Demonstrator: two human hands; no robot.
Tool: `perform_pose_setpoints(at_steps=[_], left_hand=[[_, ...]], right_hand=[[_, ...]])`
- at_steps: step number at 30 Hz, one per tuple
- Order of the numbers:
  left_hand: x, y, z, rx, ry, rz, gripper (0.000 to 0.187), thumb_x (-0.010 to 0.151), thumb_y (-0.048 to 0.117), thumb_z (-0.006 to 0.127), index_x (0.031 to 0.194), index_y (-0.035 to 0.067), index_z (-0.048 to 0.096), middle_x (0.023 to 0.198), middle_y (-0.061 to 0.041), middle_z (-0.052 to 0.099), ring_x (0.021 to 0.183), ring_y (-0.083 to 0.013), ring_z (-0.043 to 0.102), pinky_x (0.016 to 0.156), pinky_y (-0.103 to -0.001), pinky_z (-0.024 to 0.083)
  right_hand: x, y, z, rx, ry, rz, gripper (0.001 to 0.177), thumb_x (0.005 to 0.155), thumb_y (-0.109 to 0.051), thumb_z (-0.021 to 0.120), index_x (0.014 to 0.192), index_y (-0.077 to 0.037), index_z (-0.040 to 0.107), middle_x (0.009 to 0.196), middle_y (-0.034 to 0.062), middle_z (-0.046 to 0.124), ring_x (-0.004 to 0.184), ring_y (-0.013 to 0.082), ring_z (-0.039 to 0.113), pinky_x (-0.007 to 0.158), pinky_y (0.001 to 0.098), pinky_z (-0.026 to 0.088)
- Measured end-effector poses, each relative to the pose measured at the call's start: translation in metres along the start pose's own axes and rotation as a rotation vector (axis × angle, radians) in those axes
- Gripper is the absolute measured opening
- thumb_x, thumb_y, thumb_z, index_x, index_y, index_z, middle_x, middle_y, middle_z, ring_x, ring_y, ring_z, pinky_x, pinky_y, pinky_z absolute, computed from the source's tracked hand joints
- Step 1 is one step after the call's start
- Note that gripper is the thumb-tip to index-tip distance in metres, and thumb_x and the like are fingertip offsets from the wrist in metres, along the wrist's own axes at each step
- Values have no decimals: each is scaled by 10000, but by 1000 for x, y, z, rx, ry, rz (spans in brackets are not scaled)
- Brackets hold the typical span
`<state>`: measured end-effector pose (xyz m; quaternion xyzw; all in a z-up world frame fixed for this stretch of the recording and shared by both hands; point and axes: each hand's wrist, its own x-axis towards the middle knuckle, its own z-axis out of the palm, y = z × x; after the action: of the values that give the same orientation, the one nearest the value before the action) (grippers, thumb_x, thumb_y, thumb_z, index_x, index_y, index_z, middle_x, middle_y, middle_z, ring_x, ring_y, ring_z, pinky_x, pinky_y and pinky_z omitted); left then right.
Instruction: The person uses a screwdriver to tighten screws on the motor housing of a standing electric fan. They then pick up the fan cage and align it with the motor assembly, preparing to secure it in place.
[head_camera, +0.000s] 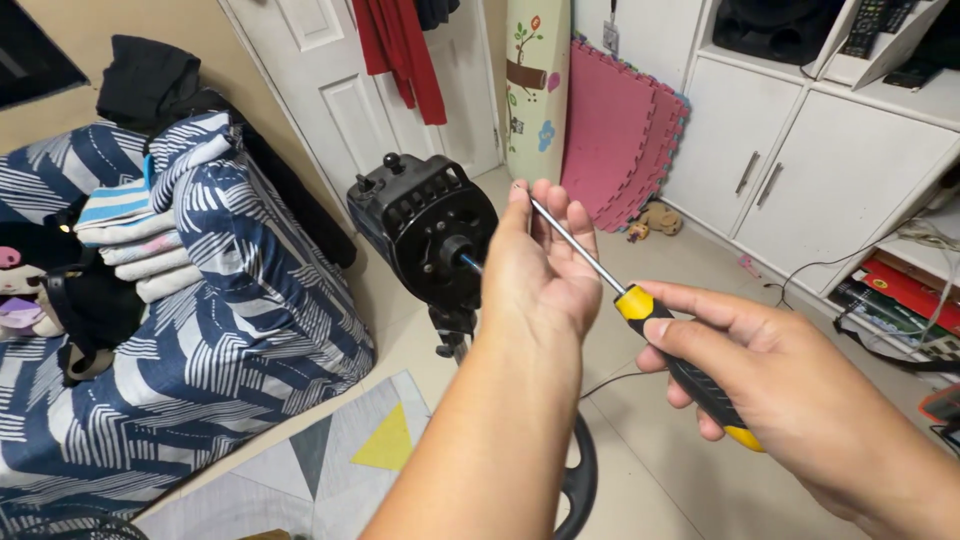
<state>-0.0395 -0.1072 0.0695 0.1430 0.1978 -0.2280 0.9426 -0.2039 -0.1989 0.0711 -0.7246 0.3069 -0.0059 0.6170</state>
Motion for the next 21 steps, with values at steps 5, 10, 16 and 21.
perform_pose_setpoints(at_steps=[5, 10, 16, 21], left_hand=[[32, -26, -47, -117, 34, 9, 201, 969, 260, 684, 1046, 75, 664, 932, -6, 712, 860, -119, 699, 774, -260, 601], [54, -20, -75, -162, 85, 89, 209, 965, 260, 676, 1053, 72, 653, 930, -23, 705, 880, -138, 695, 810, -272, 606], [54, -4, -79, -175, -1, 136, 154, 966, 212, 675, 1010, 65, 673, 920, -30, 680, 892, -136, 679, 838, -294, 601], [52, 3, -73, -199, -38, 128, 138, 967, 196, 678, 968, 59, 695, 906, -32, 684, 871, -130, 677, 828, -292, 602]], right_hand=[[9, 20, 0, -58, -21, -11, 461, 949, -265, 657, 1406, -215, 671, 894, 51, 734, 636, 130, 578, 490, 292, 451], [24, 18, 16, -142, -64, -15, 487, 923, -244, 645, 1408, -210, 674, 872, 17, 746, 642, 107, 586, 494, 273, 482], [27, -3, 32, -145, -44, -16, 474, 878, -293, 665, 1347, -230, 687, 804, -8, 708, 602, 96, 555, 484, 277, 456], [26, -11, 37, -183, -32, -38, 471, 875, -295, 668, 1343, -244, 690, 810, -5, 710, 599, 91, 557, 489, 274, 462]])
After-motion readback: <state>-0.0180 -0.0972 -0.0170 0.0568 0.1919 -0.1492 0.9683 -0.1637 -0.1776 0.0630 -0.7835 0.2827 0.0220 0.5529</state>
